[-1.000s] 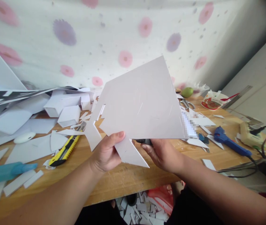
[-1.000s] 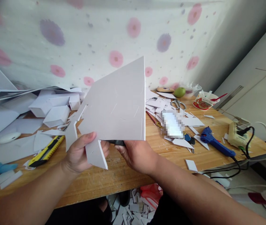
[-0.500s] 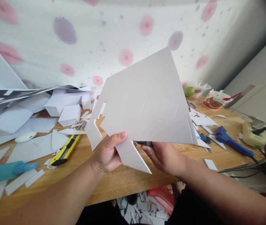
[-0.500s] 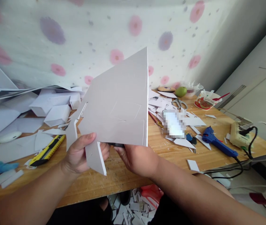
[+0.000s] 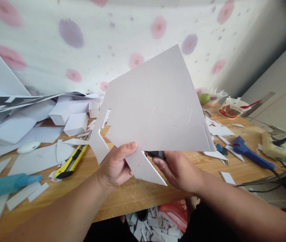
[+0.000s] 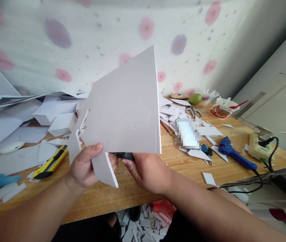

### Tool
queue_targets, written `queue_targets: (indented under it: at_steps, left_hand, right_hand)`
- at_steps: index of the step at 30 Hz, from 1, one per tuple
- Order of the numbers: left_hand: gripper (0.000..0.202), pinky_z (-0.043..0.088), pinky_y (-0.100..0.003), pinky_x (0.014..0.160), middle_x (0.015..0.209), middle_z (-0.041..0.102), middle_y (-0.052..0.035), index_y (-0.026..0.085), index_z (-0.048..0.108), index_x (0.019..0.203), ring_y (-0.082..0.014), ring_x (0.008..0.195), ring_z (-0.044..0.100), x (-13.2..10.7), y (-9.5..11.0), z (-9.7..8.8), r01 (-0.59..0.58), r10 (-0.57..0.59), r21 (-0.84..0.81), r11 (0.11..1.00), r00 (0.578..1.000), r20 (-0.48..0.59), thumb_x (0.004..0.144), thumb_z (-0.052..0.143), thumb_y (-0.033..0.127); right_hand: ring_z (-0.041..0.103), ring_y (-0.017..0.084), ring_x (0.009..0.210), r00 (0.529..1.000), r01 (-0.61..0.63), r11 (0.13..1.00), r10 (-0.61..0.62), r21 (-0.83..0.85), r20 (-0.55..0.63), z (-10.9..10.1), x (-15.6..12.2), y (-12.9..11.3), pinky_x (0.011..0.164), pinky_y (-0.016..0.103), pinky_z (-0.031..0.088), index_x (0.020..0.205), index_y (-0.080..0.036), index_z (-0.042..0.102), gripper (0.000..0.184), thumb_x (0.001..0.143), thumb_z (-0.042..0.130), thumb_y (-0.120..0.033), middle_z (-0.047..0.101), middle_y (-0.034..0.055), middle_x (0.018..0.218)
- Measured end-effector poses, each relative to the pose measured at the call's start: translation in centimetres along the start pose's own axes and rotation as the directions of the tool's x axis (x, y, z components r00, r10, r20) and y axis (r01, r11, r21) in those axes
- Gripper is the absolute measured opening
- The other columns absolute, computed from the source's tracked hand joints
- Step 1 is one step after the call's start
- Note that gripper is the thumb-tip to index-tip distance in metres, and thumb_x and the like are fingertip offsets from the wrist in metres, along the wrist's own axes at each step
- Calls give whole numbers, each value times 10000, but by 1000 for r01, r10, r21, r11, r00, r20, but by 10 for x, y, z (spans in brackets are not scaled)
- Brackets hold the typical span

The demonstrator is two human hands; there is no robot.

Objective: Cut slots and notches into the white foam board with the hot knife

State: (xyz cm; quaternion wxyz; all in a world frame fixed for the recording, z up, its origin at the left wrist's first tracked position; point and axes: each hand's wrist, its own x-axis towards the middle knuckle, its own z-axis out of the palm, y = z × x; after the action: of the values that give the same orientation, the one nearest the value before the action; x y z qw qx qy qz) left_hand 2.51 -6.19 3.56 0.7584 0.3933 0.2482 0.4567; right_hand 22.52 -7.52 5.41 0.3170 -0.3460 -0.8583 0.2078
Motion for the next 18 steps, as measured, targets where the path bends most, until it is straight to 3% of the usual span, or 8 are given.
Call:
queue_targets:
  at_steps: [5, 9, 12, 18]
  left_hand:
    - [509, 302, -225, 379, 409, 479, 26, 169, 562, 511, -82, 353, 390, 0, 1, -1, 6, -6, 6, 1000, 999, 37, 725, 797, 567]
    - [511, 328, -216, 391, 425, 474, 29, 172, 575, 512, -78, 376, 392, 2, 5, -3, 3, -3, 2, 1000, 999, 47, 712, 799, 585]
    - [538, 354, -200, 411, 424, 459, 28, 168, 576, 498, -82, 409, 426, 4, 10, -4, 34, -34, -2, 999, 999, 30, 673, 827, 611]
    - [480, 359, -184, 392, 405, 492, 21, 162, 642, 541, -81, 377, 439, 3, 10, -3, -7, 7, -12, 1000, 998, 58, 702, 828, 574]
  right_hand:
    - [698, 271, 1037, 995, 93, 996, -93, -18, -20, 1, -3, 6, 904, 403, 565, 1134, -154, 604, 244, 1033, 448, -312, 723, 152, 1093]
    - [702, 202, 783, 971, 184, 983, -184, -15, -155, 7, -7, 11, 682, 299, 560, 1196, -176, 591, 246, 1051, 457, -323, 724, 75, 892]
    - [691, 180, 793, 939, 259, 966, -247, 19, -240, 6, -6, 11, 679, 281, 552, 1249, -187, 567, 275, 1052, 484, -360, 722, 77, 948]
    - [721, 203, 971, 963, 260, 944, -238, 201, -126, 4, -3, 8, 817, 319, 583, 1348, -194, 551, 405, 1071, 431, -464, 739, 119, 1129]
